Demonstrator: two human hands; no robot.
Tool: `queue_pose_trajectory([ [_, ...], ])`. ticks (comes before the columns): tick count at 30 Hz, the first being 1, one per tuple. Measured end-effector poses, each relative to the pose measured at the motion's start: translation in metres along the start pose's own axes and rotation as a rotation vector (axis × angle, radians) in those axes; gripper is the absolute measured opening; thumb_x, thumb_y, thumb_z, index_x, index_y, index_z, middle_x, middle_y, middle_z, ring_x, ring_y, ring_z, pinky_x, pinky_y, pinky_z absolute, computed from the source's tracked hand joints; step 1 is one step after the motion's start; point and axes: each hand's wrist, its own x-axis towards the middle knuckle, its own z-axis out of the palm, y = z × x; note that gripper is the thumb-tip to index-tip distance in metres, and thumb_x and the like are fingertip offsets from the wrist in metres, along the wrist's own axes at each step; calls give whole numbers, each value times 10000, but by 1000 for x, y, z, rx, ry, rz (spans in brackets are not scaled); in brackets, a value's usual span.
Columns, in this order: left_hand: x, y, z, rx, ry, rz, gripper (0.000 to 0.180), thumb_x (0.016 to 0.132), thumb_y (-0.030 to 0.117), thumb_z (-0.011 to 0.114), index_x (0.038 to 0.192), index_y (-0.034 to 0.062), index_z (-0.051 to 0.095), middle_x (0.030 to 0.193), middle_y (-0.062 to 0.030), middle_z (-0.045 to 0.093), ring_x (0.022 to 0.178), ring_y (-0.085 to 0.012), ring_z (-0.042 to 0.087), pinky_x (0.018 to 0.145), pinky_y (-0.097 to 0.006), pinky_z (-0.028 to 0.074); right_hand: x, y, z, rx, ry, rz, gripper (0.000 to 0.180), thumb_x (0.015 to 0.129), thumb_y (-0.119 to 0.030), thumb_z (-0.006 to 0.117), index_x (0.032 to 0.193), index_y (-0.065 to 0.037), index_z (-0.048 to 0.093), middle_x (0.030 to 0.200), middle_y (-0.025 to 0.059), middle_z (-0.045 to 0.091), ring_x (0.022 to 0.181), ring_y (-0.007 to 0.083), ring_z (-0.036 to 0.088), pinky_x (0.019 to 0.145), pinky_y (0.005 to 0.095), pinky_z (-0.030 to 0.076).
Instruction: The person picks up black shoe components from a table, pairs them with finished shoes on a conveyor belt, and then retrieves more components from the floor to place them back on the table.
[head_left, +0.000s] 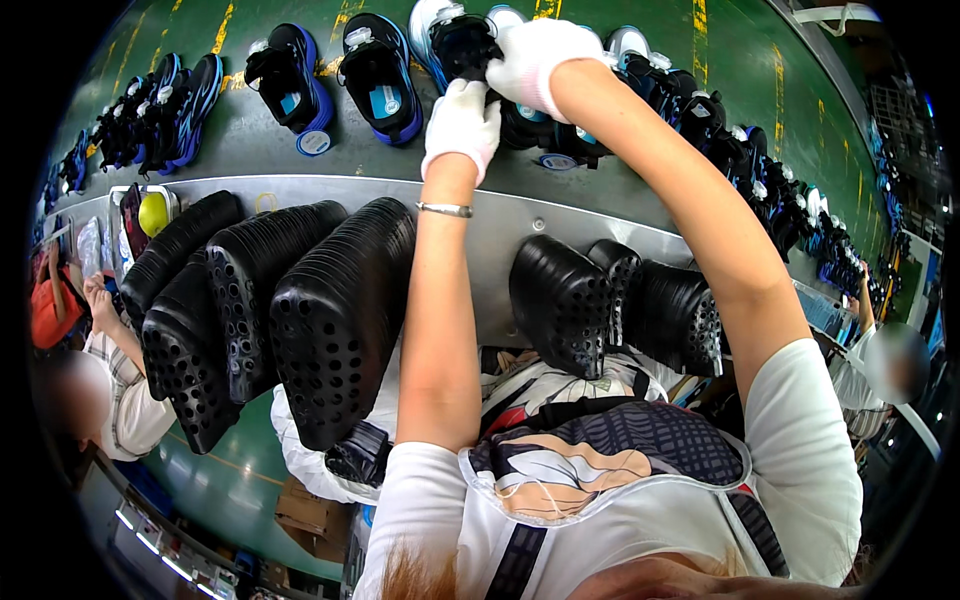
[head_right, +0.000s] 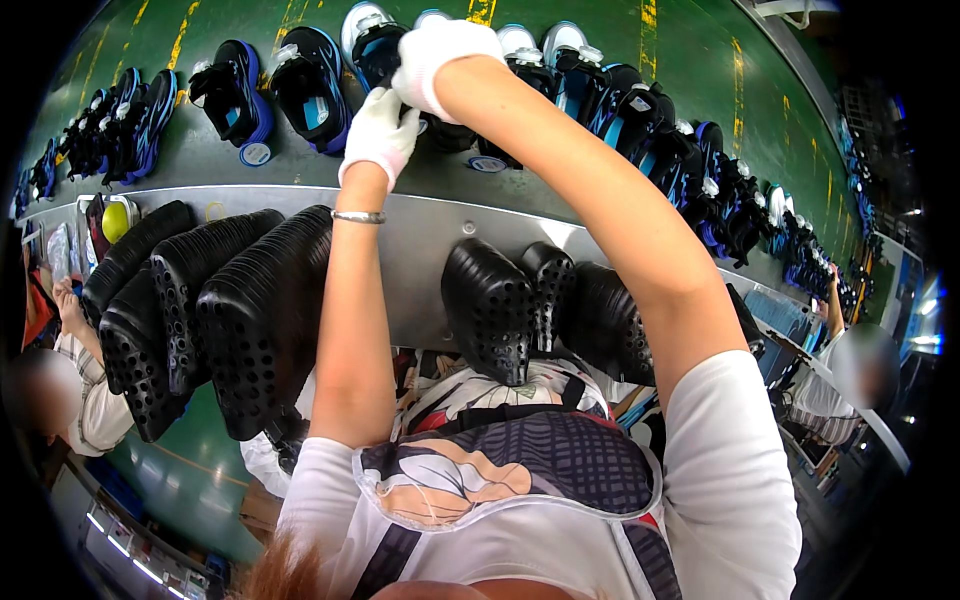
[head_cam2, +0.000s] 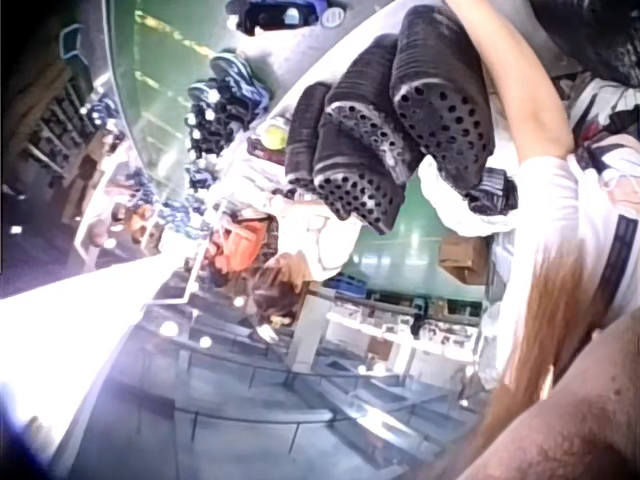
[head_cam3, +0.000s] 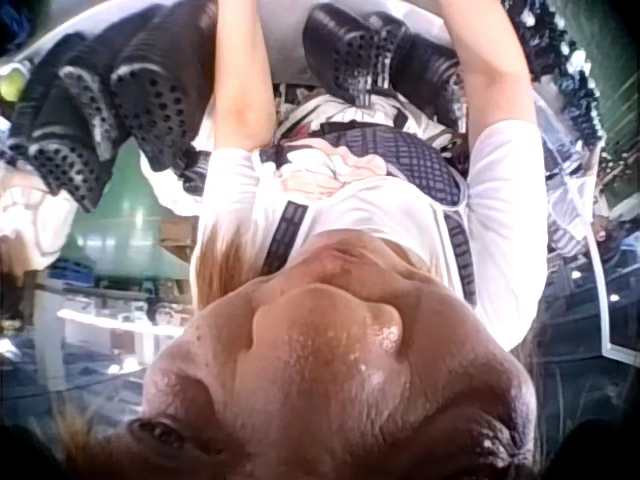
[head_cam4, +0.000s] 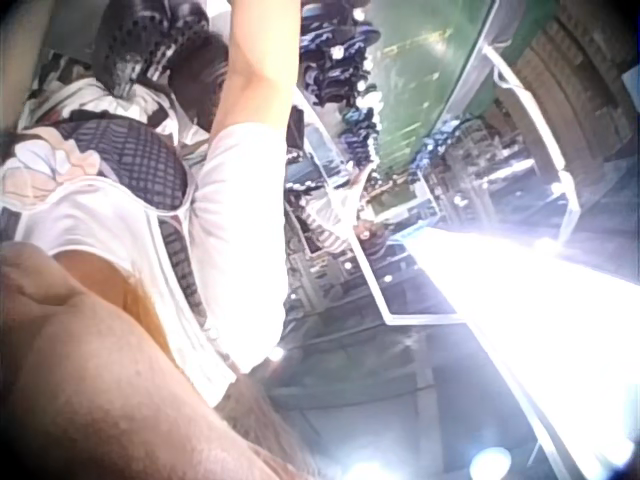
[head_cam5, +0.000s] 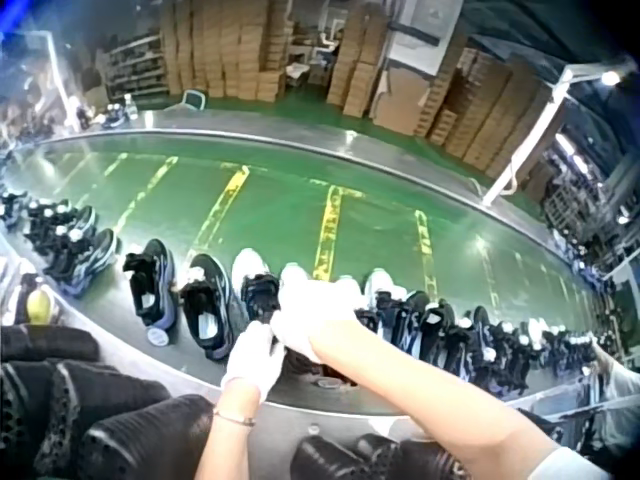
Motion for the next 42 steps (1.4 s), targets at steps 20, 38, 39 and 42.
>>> queue_pose_trajectory([
  [20, 31, 13, -9, 156, -302, -533, 266, 860, 256, 641, 1002, 43, 714, 1102, -181, 671, 1045, -320, 645, 863, -388, 535, 87, -37, 63, 68, 51, -128, 258, 807, -78, 614, 1058, -62, 672, 1098, 157, 670, 979, 320, 664, 829, 398, 544],
  [38, 72, 20, -112, -257, -424, -477, 396, 802, 428, 720, 867, 42, 660, 728, -30, 599, 588, -104, 538, 566, -245, 450, -78, 94, 111, 202, 6, -129, 366, 873, -371, 592, 1075, -66, 586, 1140, 97, 562, 968, 320, 613, 783, 415, 511],
  [39, 72, 11, -114, -297, -475, -417, 473, 769, 441, 700, 926, -4, 662, 665, -108, 624, 555, -163, 593, 570, -293, 478, -71, 93, 116, 202, -7, -110, 325, 896, -360, 571, 1072, -86, 577, 1094, 98, 572, 948, 319, 617, 768, 420, 510],
  [42, 64, 4, -100, 78, -318, -353, 623, 763, 437, 683, 1199, -3, 625, 1072, -218, 676, 970, -273, 665, 848, -350, 506, -69, 94, 122, 112, 24, -81, 277, 924, -355, 543, 1045, -107, 568, 1035, 103, 578, 899, 328, 628, 741, 419, 517],
])
